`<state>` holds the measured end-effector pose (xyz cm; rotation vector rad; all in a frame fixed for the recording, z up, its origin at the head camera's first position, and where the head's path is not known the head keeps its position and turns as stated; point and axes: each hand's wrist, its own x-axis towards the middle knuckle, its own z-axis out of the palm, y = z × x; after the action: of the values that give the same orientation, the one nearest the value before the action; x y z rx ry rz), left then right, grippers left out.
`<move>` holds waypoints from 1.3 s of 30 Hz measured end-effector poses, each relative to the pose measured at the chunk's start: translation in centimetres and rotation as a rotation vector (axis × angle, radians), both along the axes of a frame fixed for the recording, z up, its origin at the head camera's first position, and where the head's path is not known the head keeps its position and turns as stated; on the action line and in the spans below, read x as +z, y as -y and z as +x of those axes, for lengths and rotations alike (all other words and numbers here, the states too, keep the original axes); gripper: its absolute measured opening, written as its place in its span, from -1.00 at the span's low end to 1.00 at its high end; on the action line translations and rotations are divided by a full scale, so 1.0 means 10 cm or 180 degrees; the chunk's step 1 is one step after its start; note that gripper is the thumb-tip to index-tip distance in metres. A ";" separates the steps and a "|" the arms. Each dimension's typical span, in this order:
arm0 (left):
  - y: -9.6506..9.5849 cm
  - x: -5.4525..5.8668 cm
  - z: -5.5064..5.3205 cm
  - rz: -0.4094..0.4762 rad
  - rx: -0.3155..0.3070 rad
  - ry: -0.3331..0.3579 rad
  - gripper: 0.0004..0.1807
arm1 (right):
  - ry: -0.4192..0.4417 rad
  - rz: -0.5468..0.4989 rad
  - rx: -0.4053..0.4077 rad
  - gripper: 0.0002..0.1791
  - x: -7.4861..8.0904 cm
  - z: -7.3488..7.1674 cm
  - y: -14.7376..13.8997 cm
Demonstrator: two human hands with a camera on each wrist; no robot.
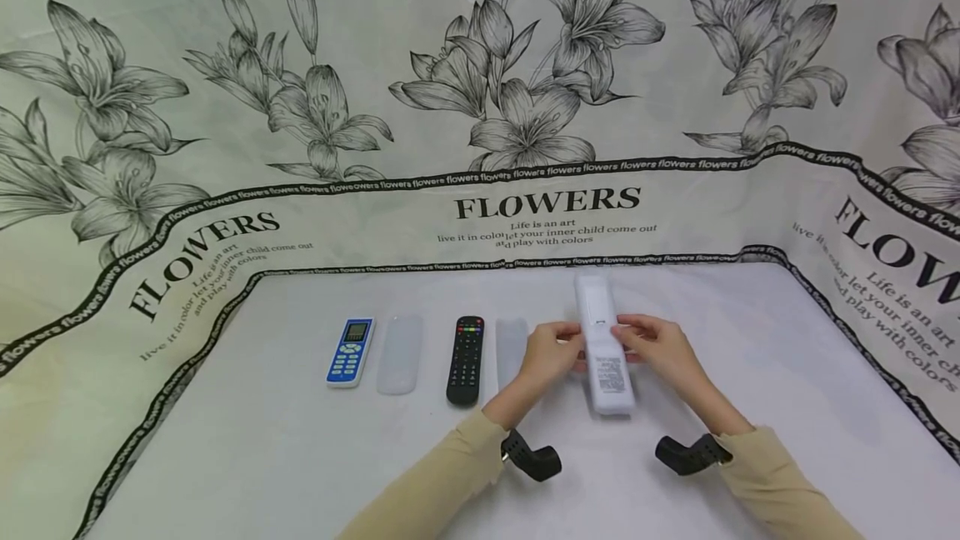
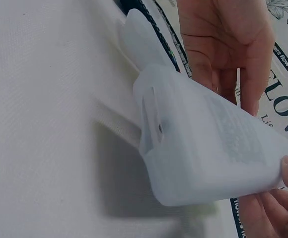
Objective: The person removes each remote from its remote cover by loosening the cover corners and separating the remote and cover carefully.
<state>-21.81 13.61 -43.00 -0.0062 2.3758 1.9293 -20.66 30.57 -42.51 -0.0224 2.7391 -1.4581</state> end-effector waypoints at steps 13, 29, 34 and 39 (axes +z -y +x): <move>0.01 -0.09 0.05 0.0016 -0.0112 0.0070 -0.55 | 0.0131 0.0159 0.0158 -0.41 -0.11 0.04 0.01; 0.07 -0.09 0.11 -0.0882 -0.0607 -0.0086 -0.85 | 0.0374 0.0302 0.0189 -0.41 -0.12 0.11 0.02; 0.08 -0.07 0.13 -0.1030 -0.0627 -0.0051 -0.76 | 0.0464 0.0326 0.0170 -0.41 -0.15 0.10 0.02; 0.09 -0.08 0.13 -0.1136 -0.0607 -0.0117 -0.72 | 0.0516 0.0412 0.0185 -0.39 -0.18 0.07 0.01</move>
<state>-20.50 12.67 -43.85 0.2260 2.6014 1.4188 -19.93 30.45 -44.33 0.0189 2.6710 -1.2091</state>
